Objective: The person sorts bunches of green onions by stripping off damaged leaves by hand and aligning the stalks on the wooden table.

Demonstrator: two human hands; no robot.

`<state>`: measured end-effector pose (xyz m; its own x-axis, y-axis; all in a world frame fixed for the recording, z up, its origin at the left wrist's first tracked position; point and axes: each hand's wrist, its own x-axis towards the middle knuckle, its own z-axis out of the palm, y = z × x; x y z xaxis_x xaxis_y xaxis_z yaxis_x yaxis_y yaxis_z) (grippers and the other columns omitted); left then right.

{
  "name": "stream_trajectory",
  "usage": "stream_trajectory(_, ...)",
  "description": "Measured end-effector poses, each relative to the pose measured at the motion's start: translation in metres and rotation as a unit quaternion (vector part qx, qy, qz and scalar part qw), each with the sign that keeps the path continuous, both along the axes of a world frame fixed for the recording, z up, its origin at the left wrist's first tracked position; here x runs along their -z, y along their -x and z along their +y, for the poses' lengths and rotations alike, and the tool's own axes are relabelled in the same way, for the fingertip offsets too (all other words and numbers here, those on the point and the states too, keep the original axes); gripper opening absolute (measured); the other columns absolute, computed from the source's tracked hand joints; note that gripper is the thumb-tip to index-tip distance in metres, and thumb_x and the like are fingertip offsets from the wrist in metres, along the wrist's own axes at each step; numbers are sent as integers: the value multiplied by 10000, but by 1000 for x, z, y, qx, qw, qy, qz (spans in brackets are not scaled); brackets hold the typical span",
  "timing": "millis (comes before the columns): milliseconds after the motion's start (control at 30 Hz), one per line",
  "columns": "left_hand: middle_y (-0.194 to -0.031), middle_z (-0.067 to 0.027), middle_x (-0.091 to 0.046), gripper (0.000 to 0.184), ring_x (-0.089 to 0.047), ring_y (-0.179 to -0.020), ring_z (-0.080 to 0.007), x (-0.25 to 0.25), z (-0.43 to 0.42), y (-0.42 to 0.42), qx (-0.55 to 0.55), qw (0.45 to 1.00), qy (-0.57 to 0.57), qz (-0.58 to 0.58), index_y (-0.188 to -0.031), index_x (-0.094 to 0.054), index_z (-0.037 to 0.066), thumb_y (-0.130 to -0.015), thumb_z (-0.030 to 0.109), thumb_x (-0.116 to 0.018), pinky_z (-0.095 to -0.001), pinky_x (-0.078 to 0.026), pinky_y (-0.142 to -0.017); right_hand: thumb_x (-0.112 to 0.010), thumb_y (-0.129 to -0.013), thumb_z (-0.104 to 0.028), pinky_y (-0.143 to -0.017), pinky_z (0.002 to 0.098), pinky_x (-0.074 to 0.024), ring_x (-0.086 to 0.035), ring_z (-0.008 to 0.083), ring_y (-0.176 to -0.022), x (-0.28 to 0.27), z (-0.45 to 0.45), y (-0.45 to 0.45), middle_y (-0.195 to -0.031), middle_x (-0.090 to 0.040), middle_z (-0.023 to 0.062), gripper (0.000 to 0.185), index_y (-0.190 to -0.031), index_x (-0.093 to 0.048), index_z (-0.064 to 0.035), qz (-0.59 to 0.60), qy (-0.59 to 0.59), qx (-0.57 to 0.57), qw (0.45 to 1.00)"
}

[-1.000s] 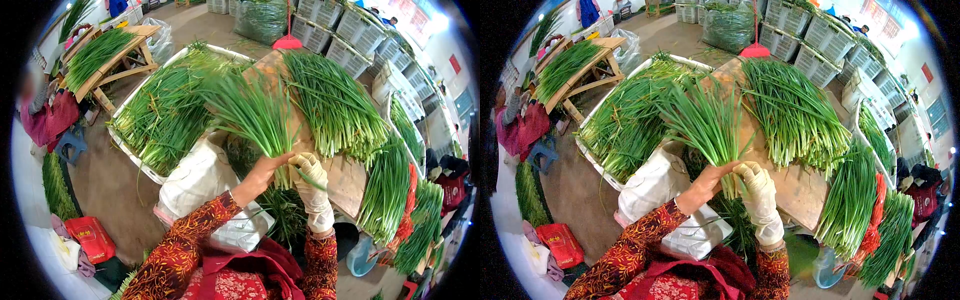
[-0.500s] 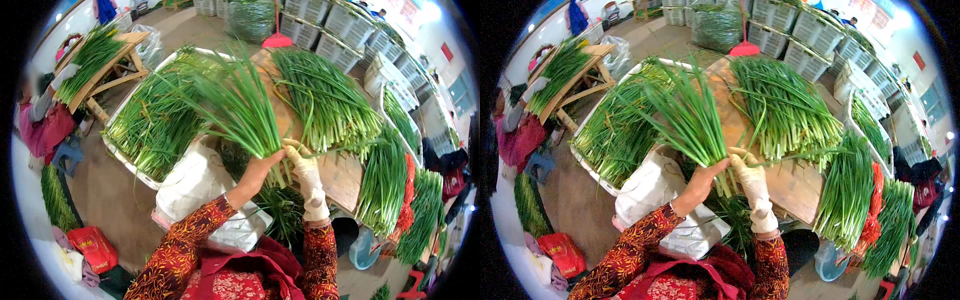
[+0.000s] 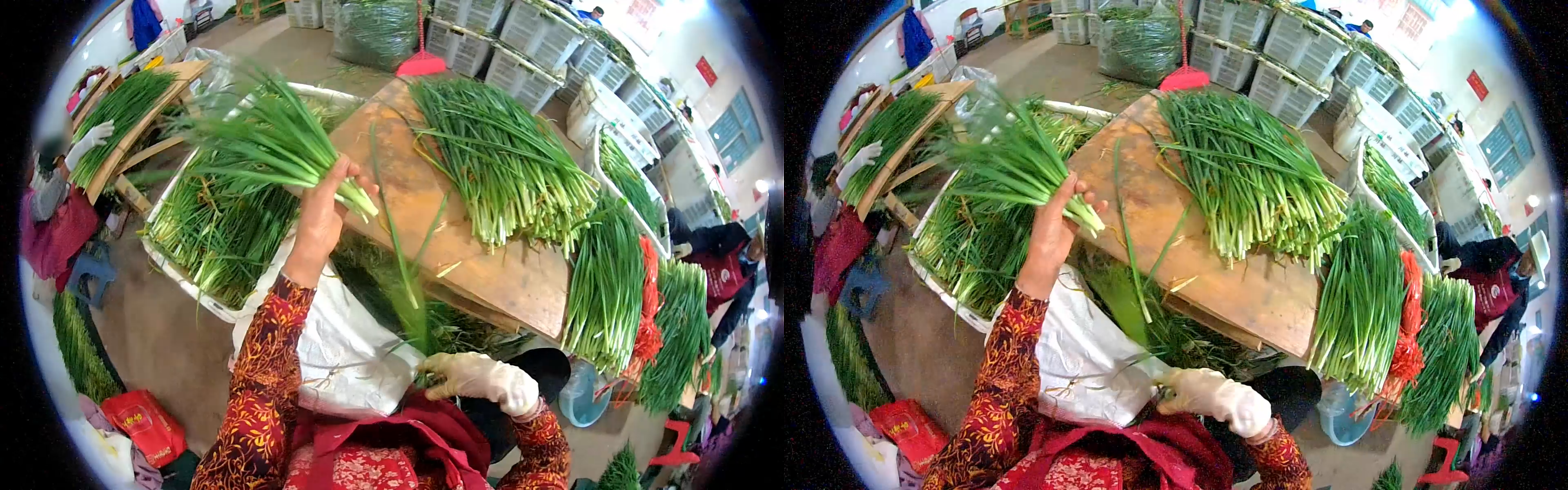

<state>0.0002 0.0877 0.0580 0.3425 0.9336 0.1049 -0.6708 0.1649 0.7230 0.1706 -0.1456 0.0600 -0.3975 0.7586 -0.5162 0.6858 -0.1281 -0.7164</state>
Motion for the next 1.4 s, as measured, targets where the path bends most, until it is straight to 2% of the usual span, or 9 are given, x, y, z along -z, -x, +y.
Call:
stream_trajectory(67, -751, 21, -497, 171, -528, -690, -103, -6, -14, -7, 52, 997, 28, -45, -975, -506, 87, -851, 182, -574, -385, -547, -744, -633, -766, -369, -853, 358, -442, -544, 296, -1014, -12, 17, -5, -1133, -556, 115, 498, -1161, -513, -90, -236, -79, -76, 966)
stream_trajectory(167, -736, 9, -496, 252, -516, -654, -113, 4, -41, -19, 113, 987, 98, -66, -1026, -496, 59, -834, 189, -597, -346, -528, -662, -621, -798, -176, -733, 302, -483, -605, 174, -812, -38, 45, -37, -933, -634, 101, 244, -1022, -605, -82, -50, -315, 224, 921)
stream_trajectory(333, -717, 31, -455, 168, -469, -636, -93, 13, -76, -33, 165, 971, 162, -53, -971, -481, 88, -872, 209, -544, -270, -426, -574, -576, -824, -65, -699, 268, -497, -609, 160, -805, -88, 95, -114, -907, -647, 82, 180, -998, -616, -82, -163, -632, 336, 679)
stream_trajectory(467, -729, 25, -458, 162, -470, -637, -101, 20, -86, -44, 194, 963, 185, -40, -964, -476, 88, -866, 195, -549, -281, -435, -583, -629, -744, -127, -671, 364, -483, -618, 271, -733, -103, 108, -186, -877, -634, 128, 204, -942, -626, -76, -423, -572, 335, 618)
stream_trajectory(567, -738, 13, -459, 162, -479, -647, -110, 17, -92, -48, 185, 965, 183, -25, -965, -472, 86, -861, 180, -554, -288, -441, -590, -621, -744, -242, -632, 377, -469, -603, 297, -706, -93, 110, -210, -747, -622, 143, 196, -854, -648, -82, -476, -433, 314, 698)
stream_trajectory(700, -786, -11, -488, 182, -493, -663, -119, 19, -96, -54, 188, 970, 151, -16, -979, -468, 78, -850, 161, -566, -292, -451, -595, -590, -795, -305, -605, 373, -433, -580, 274, -652, -88, 93, -172, -686, -598, 131, 242, -879, -630, -83, -382, -483, 385, 687)
stream_trajectory(900, -909, -35, -579, 314, -556, -723, -109, 28, -104, -69, 175, 972, 151, 39, -1071, -497, 60, -806, 161, -632, -272, -500, -594, -537, -873, -229, -456, 167, -340, -422, 44, -481, -44, 62, -45, -617, -569, -12, 222, -981, -607, -47, 52, -293, 490, 819)
stream_trajectory(1033, -898, -7, -587, 301, -575, -755, -110, 43, -102, -67, 168, 974, 149, 37, -1051, -538, 61, -796, 172, -652, -261, -499, -638, -563, -872, -243, -500, 175, -359, -439, 31, -565, 1, 52, -4, -655, -545, -31, 245, -975, -592, -23, 231, -203, 503, 808)
stream_trajectory(1400, -824, -7, -586, 190, -545, -732, -101, 34, -102, -54, 169, 972, 154, 59, -932, -576, 43, -784, 132, -655, -243, -457, -665, -587, -856, -233, -544, 154, -389, -510, 38, -663, 3, 69, 1, -787, -586, -21, 251, -1004, -560, -31, 299, -161, 496, 799)
